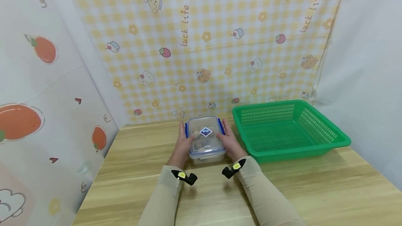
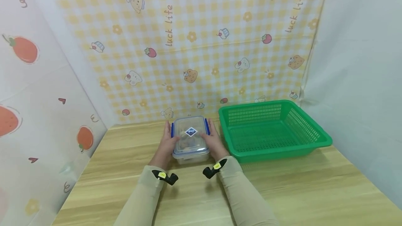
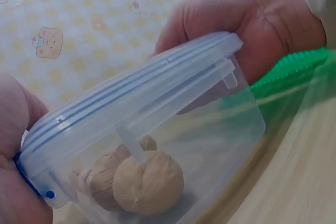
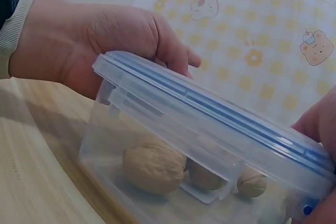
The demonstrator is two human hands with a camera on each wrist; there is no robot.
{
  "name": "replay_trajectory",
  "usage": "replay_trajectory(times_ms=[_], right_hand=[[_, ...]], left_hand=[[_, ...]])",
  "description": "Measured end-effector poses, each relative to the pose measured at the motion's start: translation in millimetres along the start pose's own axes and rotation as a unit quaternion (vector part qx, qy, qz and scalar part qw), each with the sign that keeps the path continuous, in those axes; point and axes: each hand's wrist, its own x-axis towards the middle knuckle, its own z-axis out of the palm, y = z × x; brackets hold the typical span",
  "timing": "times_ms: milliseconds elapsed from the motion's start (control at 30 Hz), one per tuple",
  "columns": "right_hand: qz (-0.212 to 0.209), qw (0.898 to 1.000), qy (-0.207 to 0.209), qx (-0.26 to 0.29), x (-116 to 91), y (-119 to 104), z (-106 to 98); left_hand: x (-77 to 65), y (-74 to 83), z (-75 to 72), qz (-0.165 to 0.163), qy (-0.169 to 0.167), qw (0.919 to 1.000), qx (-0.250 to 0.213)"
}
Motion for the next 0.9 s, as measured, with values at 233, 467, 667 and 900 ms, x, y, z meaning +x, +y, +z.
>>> replay_trajectory(times_ms=[233, 467, 667, 900], right_hand=[[0.021, 0.995, -0.037, -0.087, -7, -5, 2], [-0.084, 0.936, -0.038, -0.341, -10, -9, 6], [-0.117, 0.865, -0.052, -0.485, -11, -16, 7], [-0.088, 0.821, -0.04, -0.562, -10, -24, 13]], left_hand=[[-4.6, 4.1, 3.7, 0.014, -0.017, 0.9944, 0.103], [-7.0, 8.3, 6.7, 0.124, -0.039, 0.8815, 0.454], [-12.0, 19.4, 9.3, 0.129, -0.057, 0.8188, 0.556], [-12.5, 25.6, 16.3, 0.114, -0.048, 0.7911, 0.599]])
